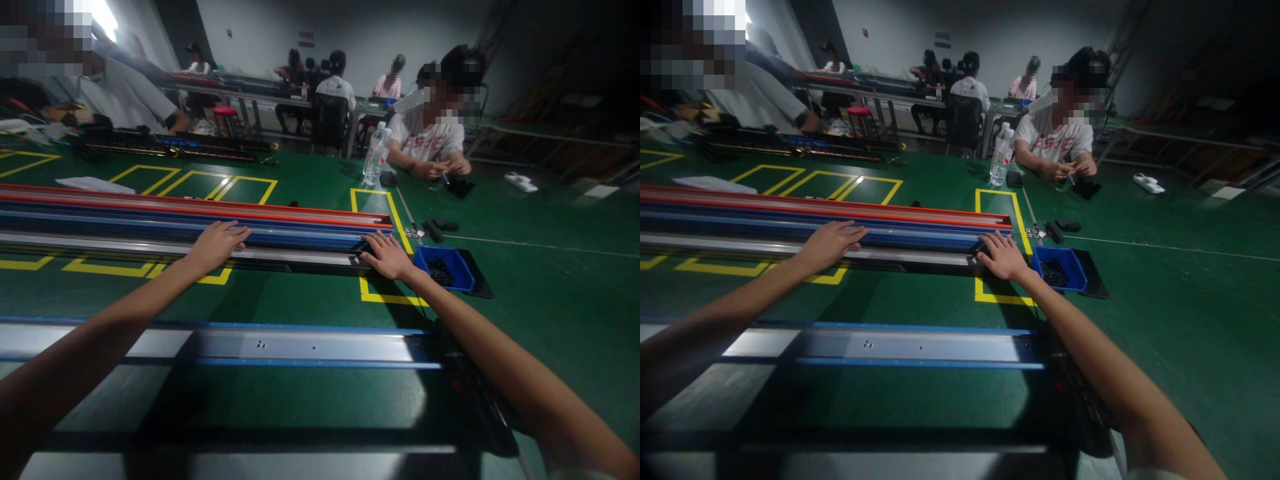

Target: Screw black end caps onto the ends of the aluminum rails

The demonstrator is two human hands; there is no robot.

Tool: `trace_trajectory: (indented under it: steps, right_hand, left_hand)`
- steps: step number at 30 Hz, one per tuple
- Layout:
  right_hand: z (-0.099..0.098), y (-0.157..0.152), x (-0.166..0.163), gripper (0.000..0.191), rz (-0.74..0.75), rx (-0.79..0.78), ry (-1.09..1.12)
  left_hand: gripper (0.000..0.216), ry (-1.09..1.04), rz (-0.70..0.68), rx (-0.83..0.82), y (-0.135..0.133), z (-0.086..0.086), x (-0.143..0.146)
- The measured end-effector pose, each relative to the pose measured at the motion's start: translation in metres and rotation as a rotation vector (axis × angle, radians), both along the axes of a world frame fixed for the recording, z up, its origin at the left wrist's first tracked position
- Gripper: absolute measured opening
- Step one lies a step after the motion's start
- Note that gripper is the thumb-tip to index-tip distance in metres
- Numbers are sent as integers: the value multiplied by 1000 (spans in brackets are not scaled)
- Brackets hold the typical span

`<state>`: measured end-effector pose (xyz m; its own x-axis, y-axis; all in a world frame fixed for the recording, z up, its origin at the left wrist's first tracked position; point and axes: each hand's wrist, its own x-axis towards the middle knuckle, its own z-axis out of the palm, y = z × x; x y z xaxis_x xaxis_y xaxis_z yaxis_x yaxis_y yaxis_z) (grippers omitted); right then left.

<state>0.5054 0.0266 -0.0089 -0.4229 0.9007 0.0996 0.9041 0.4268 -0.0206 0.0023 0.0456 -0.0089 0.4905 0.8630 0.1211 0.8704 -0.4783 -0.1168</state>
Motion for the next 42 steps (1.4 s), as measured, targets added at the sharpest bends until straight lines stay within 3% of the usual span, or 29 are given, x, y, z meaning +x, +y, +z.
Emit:
trace_trajectory:
  steps: [31, 42]
  right_hand:
    - [4, 7, -2, 61, 4, -24, 1]
    - [3, 9, -1, 59, 8, -15, -6]
  left_hand:
    - [51, -102, 37, -58, 7, -5, 3]
    - [62, -130, 76, -95, 6, 0, 4]
